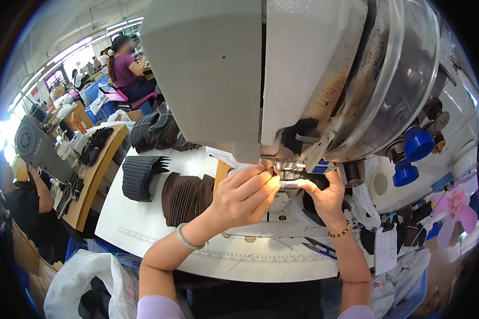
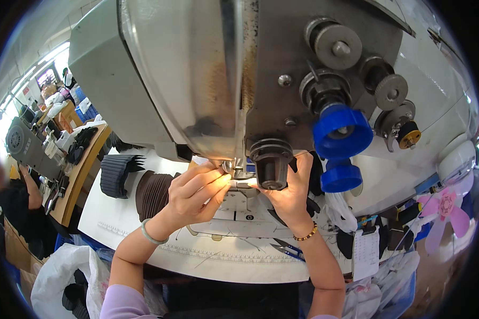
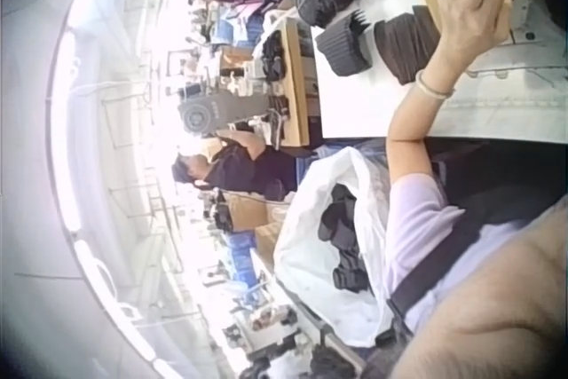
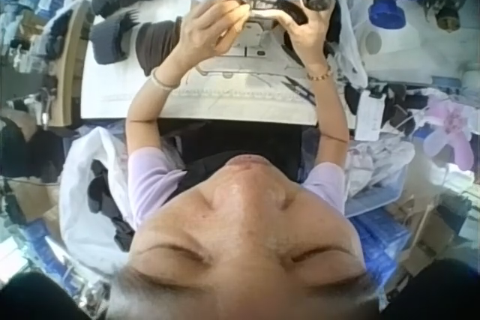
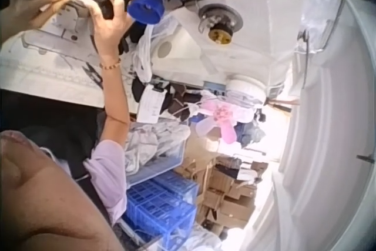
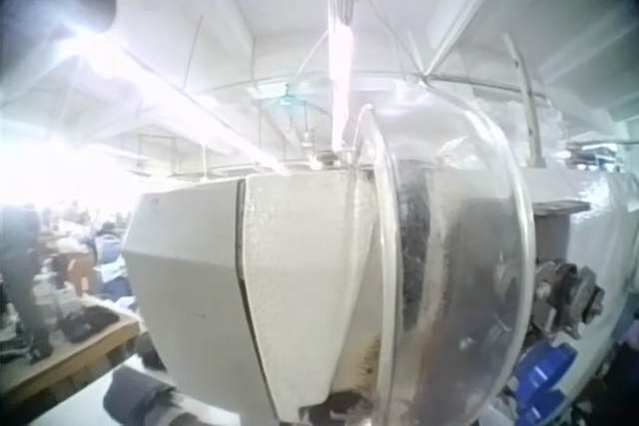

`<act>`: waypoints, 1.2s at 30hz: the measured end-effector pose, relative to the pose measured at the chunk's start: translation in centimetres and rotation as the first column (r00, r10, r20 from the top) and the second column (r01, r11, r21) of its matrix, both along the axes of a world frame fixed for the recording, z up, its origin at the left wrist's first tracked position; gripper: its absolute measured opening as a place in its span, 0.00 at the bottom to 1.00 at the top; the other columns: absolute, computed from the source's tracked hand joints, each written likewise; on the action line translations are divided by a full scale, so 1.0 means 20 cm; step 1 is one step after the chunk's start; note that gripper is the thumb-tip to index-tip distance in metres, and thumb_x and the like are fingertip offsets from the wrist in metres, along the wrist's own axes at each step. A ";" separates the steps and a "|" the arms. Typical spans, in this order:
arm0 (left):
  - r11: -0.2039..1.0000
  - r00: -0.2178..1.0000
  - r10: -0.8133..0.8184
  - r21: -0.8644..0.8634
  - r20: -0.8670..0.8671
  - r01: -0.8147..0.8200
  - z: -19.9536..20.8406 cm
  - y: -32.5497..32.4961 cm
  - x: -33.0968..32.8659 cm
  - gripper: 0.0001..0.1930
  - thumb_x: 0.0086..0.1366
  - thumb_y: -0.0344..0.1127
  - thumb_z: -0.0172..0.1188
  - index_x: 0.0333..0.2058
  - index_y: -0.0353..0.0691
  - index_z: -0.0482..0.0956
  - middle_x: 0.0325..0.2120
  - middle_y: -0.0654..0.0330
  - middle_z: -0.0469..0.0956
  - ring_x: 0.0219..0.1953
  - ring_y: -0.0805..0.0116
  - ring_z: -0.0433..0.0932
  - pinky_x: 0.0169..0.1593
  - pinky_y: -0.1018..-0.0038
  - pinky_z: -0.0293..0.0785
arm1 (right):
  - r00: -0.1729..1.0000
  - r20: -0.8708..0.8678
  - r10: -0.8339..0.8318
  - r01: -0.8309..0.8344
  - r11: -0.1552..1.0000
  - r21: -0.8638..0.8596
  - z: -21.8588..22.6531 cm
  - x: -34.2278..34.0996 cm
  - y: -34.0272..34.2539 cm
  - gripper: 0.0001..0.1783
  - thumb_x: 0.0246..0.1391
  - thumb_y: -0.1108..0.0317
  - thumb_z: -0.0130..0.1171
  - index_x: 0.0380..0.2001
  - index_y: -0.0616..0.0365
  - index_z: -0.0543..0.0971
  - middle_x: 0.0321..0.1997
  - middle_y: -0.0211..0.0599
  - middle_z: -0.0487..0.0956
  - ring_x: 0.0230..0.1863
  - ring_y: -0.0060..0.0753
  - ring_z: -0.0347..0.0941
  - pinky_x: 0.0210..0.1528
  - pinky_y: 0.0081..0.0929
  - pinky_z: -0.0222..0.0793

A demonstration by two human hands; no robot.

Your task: Sewing individual shoe components together using an industrial sewing machine.

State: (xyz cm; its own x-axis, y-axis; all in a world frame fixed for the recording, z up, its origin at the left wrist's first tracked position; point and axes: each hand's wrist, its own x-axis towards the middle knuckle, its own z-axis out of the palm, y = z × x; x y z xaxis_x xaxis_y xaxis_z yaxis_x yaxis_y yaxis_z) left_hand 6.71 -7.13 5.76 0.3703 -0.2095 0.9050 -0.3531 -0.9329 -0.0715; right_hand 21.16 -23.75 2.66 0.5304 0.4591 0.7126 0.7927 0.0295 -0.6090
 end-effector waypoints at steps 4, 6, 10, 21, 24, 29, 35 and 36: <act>1.000 1.000 -0.005 -0.024 0.020 0.005 -0.03 0.01 0.01 0.12 0.47 0.23 0.65 0.34 0.33 0.80 0.33 0.55 0.78 0.35 0.56 0.80 0.36 0.69 0.79 | 0.997 0.079 -0.028 0.029 0.999 -0.014 -0.01 0.02 0.00 0.27 0.39 0.52 0.75 0.38 0.59 0.80 0.46 0.38 0.64 0.49 0.40 0.58 0.54 0.37 0.57; 0.999 0.999 -0.025 -0.029 0.030 0.026 -0.03 0.02 0.01 0.13 0.48 0.23 0.65 0.35 0.32 0.78 0.36 0.55 0.77 0.36 0.57 0.79 0.35 0.69 0.78 | 0.980 0.194 -0.031 0.027 0.999 0.024 0.00 0.03 0.00 0.29 0.40 0.54 0.76 0.41 0.61 0.77 0.45 0.38 0.64 0.49 0.39 0.58 0.53 0.36 0.58; 0.998 0.999 -0.037 -0.057 0.011 0.037 -0.02 0.02 0.01 0.13 0.48 0.23 0.66 0.35 0.32 0.78 0.35 0.53 0.78 0.37 0.54 0.80 0.38 0.67 0.79 | 0.977 0.203 -0.069 0.070 0.998 0.003 -0.02 0.03 -0.01 0.35 0.41 0.57 0.76 0.47 0.63 0.70 0.46 0.36 0.63 0.48 0.35 0.60 0.52 0.33 0.61; 0.995 0.997 -0.078 -0.052 0.022 0.080 -0.04 0.03 0.03 0.12 0.50 0.23 0.65 0.34 0.32 0.75 0.35 0.53 0.76 0.35 0.55 0.78 0.36 0.67 0.77 | 0.902 0.420 -0.099 0.154 0.983 -0.099 0.01 0.01 -0.05 0.45 0.43 0.65 0.76 0.57 0.63 0.57 0.52 0.35 0.61 0.51 0.26 0.64 0.52 0.22 0.68; 0.992 0.995 -0.097 -0.078 0.019 0.098 -0.04 0.03 0.04 0.11 0.51 0.23 0.65 0.33 0.32 0.74 0.35 0.52 0.76 0.35 0.55 0.78 0.35 0.67 0.77 | 0.897 0.423 -0.133 0.166 0.985 -0.044 0.01 0.01 -0.04 0.46 0.42 0.64 0.77 0.57 0.63 0.57 0.52 0.34 0.60 0.51 0.27 0.64 0.52 0.23 0.68; 0.992 0.996 -0.082 -0.089 0.024 0.084 -0.04 0.03 0.03 0.11 0.52 0.24 0.65 0.33 0.32 0.73 0.34 0.51 0.78 0.34 0.54 0.78 0.35 0.68 0.76 | 0.891 0.436 -0.129 0.160 0.987 -0.035 0.00 0.02 -0.04 0.45 0.41 0.63 0.77 0.56 0.63 0.59 0.51 0.34 0.60 0.50 0.28 0.63 0.51 0.23 0.66; 0.989 0.997 -0.073 -0.130 0.007 0.073 -0.03 0.03 0.03 0.10 0.49 0.23 0.67 0.31 0.35 0.76 0.29 0.54 0.79 0.34 0.54 0.80 0.39 0.67 0.79 | 0.933 0.322 -0.159 0.157 0.987 0.033 -0.04 0.02 -0.03 0.39 0.40 0.57 0.77 0.49 0.63 0.67 0.51 0.37 0.62 0.52 0.37 0.61 0.55 0.32 0.60; 0.989 0.997 -0.072 -0.129 0.008 0.072 -0.03 0.02 0.04 0.10 0.49 0.23 0.67 0.31 0.35 0.76 0.29 0.54 0.79 0.34 0.54 0.80 0.39 0.67 0.79 | 0.941 0.285 -0.184 0.173 0.983 0.062 -0.05 0.02 -0.03 0.36 0.40 0.55 0.77 0.46 0.63 0.71 0.52 0.39 0.63 0.53 0.40 0.60 0.56 0.36 0.58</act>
